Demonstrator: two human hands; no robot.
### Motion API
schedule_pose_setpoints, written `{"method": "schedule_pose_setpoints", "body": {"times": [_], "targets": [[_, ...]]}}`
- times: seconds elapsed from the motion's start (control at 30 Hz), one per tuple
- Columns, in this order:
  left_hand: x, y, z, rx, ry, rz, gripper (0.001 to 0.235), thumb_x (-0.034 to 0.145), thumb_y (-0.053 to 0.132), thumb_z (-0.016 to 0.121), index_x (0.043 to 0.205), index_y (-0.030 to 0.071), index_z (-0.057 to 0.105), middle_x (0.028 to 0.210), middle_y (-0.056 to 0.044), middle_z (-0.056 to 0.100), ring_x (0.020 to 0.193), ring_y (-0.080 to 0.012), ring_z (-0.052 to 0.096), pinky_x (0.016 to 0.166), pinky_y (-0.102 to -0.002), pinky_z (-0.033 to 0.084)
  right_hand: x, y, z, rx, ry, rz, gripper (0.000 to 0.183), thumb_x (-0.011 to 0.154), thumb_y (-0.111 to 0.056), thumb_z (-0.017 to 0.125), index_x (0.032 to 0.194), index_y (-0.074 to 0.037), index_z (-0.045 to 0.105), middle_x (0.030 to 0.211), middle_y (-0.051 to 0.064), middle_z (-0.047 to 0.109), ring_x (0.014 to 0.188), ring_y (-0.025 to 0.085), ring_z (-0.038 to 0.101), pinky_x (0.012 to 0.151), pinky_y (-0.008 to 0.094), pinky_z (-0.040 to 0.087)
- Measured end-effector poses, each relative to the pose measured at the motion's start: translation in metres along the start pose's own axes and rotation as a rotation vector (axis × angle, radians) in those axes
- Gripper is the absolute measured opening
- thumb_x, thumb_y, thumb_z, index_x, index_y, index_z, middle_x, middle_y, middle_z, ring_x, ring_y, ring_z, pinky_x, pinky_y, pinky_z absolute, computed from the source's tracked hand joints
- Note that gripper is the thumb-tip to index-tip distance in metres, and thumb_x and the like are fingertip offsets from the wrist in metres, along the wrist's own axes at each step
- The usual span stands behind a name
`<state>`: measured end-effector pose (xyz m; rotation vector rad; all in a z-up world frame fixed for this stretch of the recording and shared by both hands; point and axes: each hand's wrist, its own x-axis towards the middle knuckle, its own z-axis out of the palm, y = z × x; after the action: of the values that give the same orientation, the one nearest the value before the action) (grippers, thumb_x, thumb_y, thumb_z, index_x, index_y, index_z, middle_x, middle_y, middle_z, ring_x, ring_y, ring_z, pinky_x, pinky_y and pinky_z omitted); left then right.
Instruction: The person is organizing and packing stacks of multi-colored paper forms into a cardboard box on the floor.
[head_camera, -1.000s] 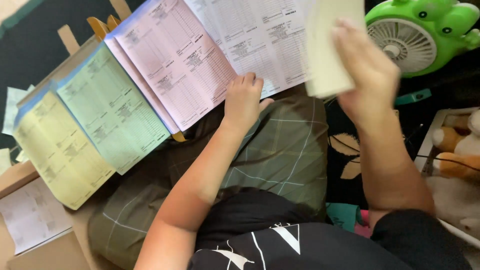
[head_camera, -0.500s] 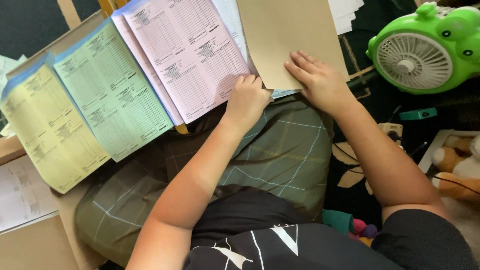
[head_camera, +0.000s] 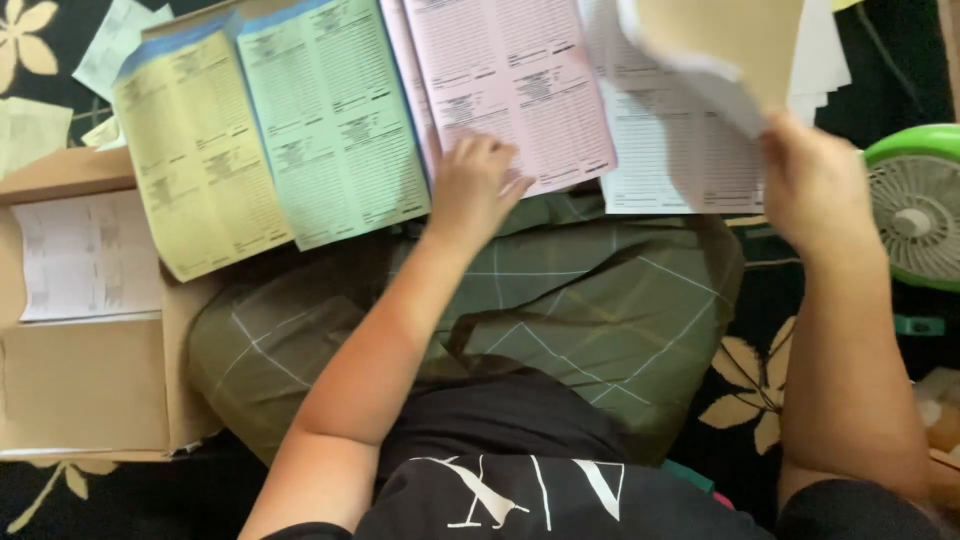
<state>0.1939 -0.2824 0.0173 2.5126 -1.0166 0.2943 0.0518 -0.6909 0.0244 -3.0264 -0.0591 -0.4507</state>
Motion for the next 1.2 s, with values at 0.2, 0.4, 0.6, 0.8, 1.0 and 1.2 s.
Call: {"method": "schedule_pose_setpoints", "body": {"times": [0.2, 0.4, 0.6, 0.8, 1.0, 1.2], "targets": [[-0.033, -0.043, -0.009, 0.0, -0.173, 0.022, 0.055, 0.067, 0.04, 0.092, 0.109, 0.009, 0.074, 0.104, -0.009, 0.066, 0.098, -0.0314, 0.066, 0.084, -0.041, 0.053, 0.11, -0.172, -0.073, 0.335, 0.3, -0.341, 0.033, 0.111, 0.004, 0.049, 0.136, 0.003, 0.071, 0.123, 0.028, 0.075, 0.115, 0.043, 0.072, 0.094, 0.047, 0.058], [-0.033, -0.056, -0.015, -0.126, -0.098, 0.082, 0.028, 0.078, 0.039, 0.086, 0.094, 0.018, 0.08, 0.091, -0.001, 0.072, 0.089, -0.0271, 0.072, 0.08, -0.037, 0.055, 0.133, -0.222, 0.017, 0.249, 0.103, -0.499, 0.046, 0.098, 0.0, 0.049, 0.14, -0.006, 0.065, 0.131, 0.014, 0.073, 0.122, 0.03, 0.068, 0.098, 0.041, 0.056], [-0.042, -0.049, -0.019, 0.113, 0.169, 0.195, 0.02, 0.076, 0.018, 0.074, 0.06, 0.023, 0.063, 0.053, 0.007, 0.052, 0.063, -0.0203, 0.057, 0.072, -0.035, 0.042, 0.117, -0.232, 0.029, 0.348, -0.202, -0.481, 0.049, 0.097, -0.002, 0.045, 0.145, -0.002, 0.056, 0.141, 0.021, 0.064, 0.129, 0.04, 0.061, 0.095, 0.053, 0.055], [-0.044, -0.052, -0.015, -0.035, 0.294, 0.153, 0.009, 0.095, 0.021, 0.063, 0.086, 0.021, 0.063, 0.088, 0.005, 0.058, 0.098, -0.0167, 0.05, 0.086, -0.036, 0.04, 0.099, -0.235, 0.069, 0.273, -0.074, -0.403, 0.048, 0.102, -0.016, 0.053, 0.15, -0.015, 0.054, 0.138, 0.014, 0.067, 0.118, 0.034, 0.067, 0.088, 0.047, 0.058], [-0.114, -0.129, -0.135, 0.049, -0.037, -0.238, 0.036, 0.09, 0.034, 0.079, 0.109, 0.005, 0.071, 0.108, -0.011, 0.069, 0.105, -0.0295, 0.061, 0.092, -0.044, 0.051, 0.148, -0.244, -0.033, 0.272, -0.333, -0.015, 0.011, 0.108, -0.006, 0.046, 0.111, -0.001, 0.056, 0.083, 0.037, 0.062, 0.074, 0.063, 0.054, 0.063, 0.064, 0.038], [-0.165, -0.184, -0.128, 0.129, -0.143, -0.02, 0.049, 0.084, 0.022, 0.083, 0.127, 0.006, 0.066, 0.133, -0.013, 0.06, 0.121, -0.0319, 0.055, 0.101, -0.047, 0.045, 0.194, -0.395, -0.04, 0.213, 0.135, -0.448, 0.052, 0.094, 0.011, 0.048, 0.141, -0.002, 0.067, 0.12, 0.015, 0.08, 0.076, 0.034, 0.072, 0.055, 0.042, 0.051]]}}
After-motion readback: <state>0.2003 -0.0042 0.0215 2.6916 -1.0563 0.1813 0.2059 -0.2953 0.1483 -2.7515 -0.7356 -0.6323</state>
